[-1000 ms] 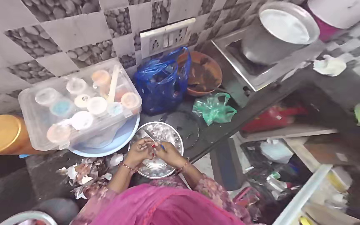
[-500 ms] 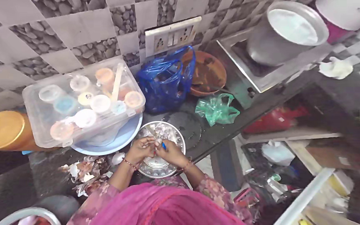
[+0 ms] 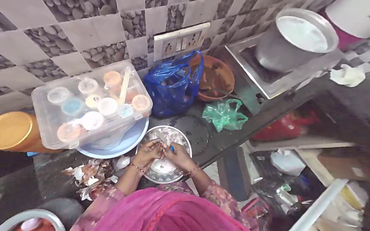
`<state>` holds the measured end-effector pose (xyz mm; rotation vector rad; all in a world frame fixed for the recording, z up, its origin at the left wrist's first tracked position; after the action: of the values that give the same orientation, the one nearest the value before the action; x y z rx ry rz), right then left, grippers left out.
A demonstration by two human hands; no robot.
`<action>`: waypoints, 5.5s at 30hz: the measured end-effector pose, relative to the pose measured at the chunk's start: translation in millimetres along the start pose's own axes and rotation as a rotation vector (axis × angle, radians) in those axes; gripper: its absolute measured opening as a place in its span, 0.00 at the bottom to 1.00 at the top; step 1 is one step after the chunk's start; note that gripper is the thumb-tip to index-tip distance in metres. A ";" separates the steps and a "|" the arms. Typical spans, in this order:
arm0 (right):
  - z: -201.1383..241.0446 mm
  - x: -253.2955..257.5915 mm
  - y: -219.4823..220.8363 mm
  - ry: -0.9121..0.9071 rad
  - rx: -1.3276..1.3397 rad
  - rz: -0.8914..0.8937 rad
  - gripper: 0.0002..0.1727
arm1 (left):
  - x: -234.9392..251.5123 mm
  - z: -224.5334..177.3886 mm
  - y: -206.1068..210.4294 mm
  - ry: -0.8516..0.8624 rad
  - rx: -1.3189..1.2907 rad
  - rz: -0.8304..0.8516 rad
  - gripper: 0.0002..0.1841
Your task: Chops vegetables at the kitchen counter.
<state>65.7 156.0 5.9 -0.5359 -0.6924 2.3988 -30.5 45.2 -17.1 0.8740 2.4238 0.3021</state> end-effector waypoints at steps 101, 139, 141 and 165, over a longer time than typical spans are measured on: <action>-19.6 6.7 -1.1 -0.219 0.012 0.118 0.25 | -9.5 -8.1 1.8 -0.142 0.282 0.122 0.15; 15.2 18.8 -34.7 -0.173 -0.579 -0.232 0.20 | -2.9 -19.1 -1.5 0.332 1.065 0.014 0.24; 10.8 19.9 -29.3 -0.144 -0.576 -0.251 0.20 | -7.9 -18.9 -4.3 0.375 1.144 0.002 0.24; -37.3 -83.0 -62.5 0.023 0.126 -0.373 0.15 | -18.6 12.1 30.4 0.239 1.723 0.243 0.16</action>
<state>173.1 160.7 30.5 -0.3459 -0.5698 2.0671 4.1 56.8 -7.9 1.7615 2.3226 -1.9388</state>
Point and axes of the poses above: each hand's wrist, its own x-axis towards the middle knuckle, its own y-axis out of the palm, z = x × y, the point moved 5 cm from there along x, towards the middle knuckle, and after that the axes turned 15 degrees about -z, right-handed, at the moved point
